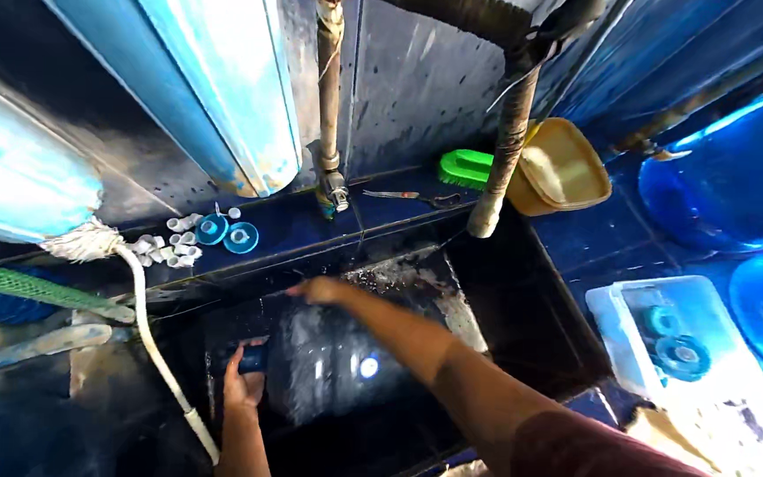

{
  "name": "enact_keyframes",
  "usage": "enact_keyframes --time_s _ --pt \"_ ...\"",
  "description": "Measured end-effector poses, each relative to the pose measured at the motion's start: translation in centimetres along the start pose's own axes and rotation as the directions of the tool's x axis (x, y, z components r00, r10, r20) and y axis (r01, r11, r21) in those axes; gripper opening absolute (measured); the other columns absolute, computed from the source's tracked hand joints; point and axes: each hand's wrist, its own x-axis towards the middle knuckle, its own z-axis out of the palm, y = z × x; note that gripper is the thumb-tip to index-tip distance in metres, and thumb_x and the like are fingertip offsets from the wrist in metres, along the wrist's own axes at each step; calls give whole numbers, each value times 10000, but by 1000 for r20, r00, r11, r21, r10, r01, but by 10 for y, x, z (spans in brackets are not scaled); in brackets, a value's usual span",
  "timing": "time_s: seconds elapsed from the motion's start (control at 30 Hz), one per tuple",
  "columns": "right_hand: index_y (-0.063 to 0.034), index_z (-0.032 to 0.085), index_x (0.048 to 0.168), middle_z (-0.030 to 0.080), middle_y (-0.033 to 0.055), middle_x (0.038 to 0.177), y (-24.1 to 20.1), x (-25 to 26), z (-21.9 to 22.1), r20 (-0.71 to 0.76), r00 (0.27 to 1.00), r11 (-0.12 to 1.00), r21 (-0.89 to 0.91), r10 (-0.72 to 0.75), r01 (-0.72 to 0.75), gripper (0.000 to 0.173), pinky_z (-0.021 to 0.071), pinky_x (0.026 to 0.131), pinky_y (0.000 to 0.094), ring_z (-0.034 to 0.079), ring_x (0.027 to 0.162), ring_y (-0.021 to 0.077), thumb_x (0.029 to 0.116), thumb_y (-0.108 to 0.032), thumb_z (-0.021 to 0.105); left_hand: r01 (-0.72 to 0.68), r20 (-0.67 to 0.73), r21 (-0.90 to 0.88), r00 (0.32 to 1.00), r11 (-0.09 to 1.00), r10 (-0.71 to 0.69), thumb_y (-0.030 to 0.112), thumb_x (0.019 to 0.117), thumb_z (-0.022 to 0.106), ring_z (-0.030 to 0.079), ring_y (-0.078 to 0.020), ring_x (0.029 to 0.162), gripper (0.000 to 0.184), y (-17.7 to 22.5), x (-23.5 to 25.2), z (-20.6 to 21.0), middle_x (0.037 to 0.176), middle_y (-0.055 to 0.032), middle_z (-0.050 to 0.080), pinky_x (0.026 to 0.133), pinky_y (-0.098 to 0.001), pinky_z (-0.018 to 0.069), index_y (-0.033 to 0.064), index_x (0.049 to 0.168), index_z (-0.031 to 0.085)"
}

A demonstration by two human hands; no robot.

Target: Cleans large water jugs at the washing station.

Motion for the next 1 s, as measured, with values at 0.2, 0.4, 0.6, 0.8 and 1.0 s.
enact_keyframes --time_s 0.2,0.4,0.6,0.8,1.0 --pt "-168 559 1480 459 -14 1601 65 -169 66 145 789 672 -447 -598 591 469 293 1233 563 347 1524 203 1024 -56 550 150 -408 293 913 944 -18 357 1084 430 567 -219 1210 495 -16 -22 -48 1402 -146 555 988 -467 495 54 1476 443" --pt "-70 721 1265 603 73 1463 129 -193 -77 255 857 862 -132 -448 490 361 225 1268 568 435 1471 266 1016 3 470 219 -399 303 913 927 -85 351 1064 425 606 -156 1001 419 -18 -13 -62 1193 -97 618 833 -405 532 74 1366 514" --pt "50 469 1472 517 233 1487 162 -138 13 -274 844 804 532 461 -267 434 397 1162 397 503 1383 269 1128 -172 324 244 -454 336 888 909 -71 338 1067 437 589 -199 1116 466 -12 -23 -55 1326 -148 585 919 -450 510 54 1435 479" --pt "-73 535 987 484 20 686 147 -240 45 129 658 288 824 742 -488 385 445 503 274 479 535 109 1124 -376 341 64 -337 348 939 935 61 347 1074 434 585 -57 787 340 16 -8 -39 1044 -7 636 626 -245 481 112 1277 572" --pt "-18 412 1529 508 217 1485 138 -212 -11 -276 728 471 879 627 -71 563 430 1112 500 517 1346 309 1132 -401 300 -482 593 96 730 871 339 143 776 741 719 -270 1008 450 83 -76 134 1036 -79 740 938 -461 592 43 1171 552"
